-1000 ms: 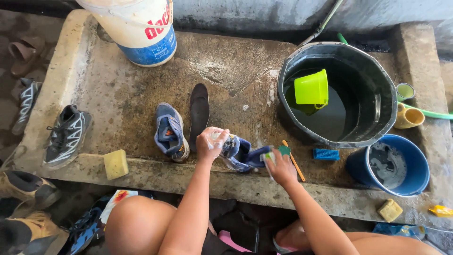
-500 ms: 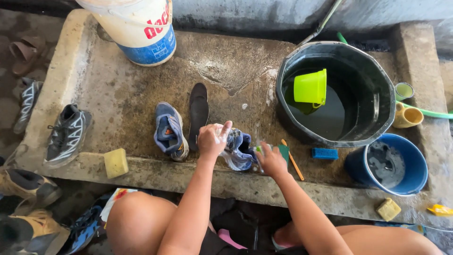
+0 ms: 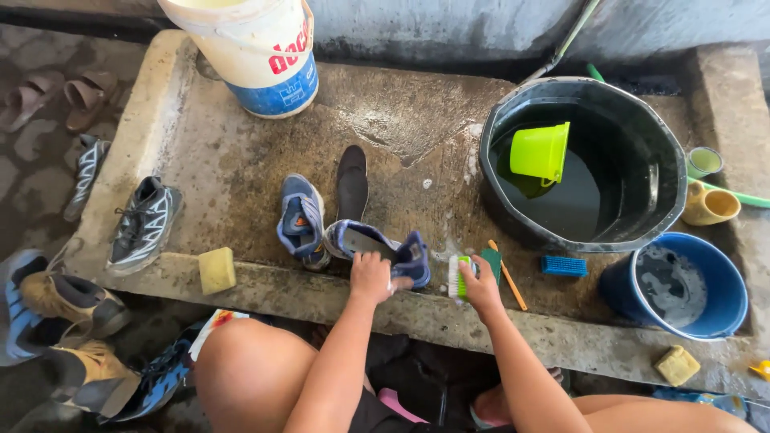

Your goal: Cleaning a pair of sneakers by scrubbing them with a brush and soapy water and then rinsing them.

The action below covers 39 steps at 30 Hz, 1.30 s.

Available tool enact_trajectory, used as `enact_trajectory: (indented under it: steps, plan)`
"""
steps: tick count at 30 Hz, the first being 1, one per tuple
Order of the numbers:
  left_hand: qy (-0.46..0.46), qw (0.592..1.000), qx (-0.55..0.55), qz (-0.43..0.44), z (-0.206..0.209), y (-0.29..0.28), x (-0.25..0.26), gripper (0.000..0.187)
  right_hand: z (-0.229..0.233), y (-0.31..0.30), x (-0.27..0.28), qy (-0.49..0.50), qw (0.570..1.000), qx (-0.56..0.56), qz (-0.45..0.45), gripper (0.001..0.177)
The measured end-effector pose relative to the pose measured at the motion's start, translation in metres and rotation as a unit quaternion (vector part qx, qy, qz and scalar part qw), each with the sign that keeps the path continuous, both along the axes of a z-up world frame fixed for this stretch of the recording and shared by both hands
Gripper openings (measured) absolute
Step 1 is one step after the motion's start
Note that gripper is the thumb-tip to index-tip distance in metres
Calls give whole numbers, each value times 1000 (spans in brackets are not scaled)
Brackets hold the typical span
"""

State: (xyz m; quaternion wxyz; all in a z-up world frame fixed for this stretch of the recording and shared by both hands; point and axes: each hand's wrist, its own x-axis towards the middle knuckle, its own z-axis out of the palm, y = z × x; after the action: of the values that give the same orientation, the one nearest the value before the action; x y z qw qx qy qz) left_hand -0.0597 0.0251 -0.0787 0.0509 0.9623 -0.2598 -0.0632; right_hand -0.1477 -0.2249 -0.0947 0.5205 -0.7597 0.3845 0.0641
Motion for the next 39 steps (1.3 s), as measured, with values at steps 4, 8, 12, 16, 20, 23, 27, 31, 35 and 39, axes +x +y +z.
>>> enact_trajectory:
  steps: [4, 8, 12, 16, 20, 23, 27, 31, 35, 39]
  plan:
    - [-137, 990, -34, 25, -91, 10, 29, 20, -25, -14, -6, 2, 991, 96, -89, 56]
    - [-61, 997, -11, -50, -38, -7, 39, 18, 24, -8, 2, -45, 989, 123, -71, 68]
    - [70, 989, -132, -24, -29, -33, 23, 18, 33, -24, 28, -73, 965, -216, 127, 76]
    - [41, 947, -318, -20, 19, -57, -6, 19, 39, -9, 38, -380, 627, -652, 193, 16]
    - [162, 946, -276, 40, 4, -52, -35, 27, 69, -26, 7, -52, 916, -263, 296, 67]
    - [372, 871, -307, 97, 6, -52, -30, 43, 28, -47, 15, 33, 957, -177, 229, 68]
    - [660, 534, -468, 244, 57, -54, -27, 87, 16, -2, -7, -11, 971, -160, 179, 72]
    - [544, 454, -519, 478, 29, -76, -32, 90, 29, 37, -29, -100, 966, -163, 173, 72]
    - [574, 197, -650, 458, -29, -78, -41, 77, 39, 18, -33, -173, 936, -133, 276, 67]
    - [597, 126, -685, 397, -5, -82, -66, 47, 31, -19, -18, -171, 830, -475, 236, 63]
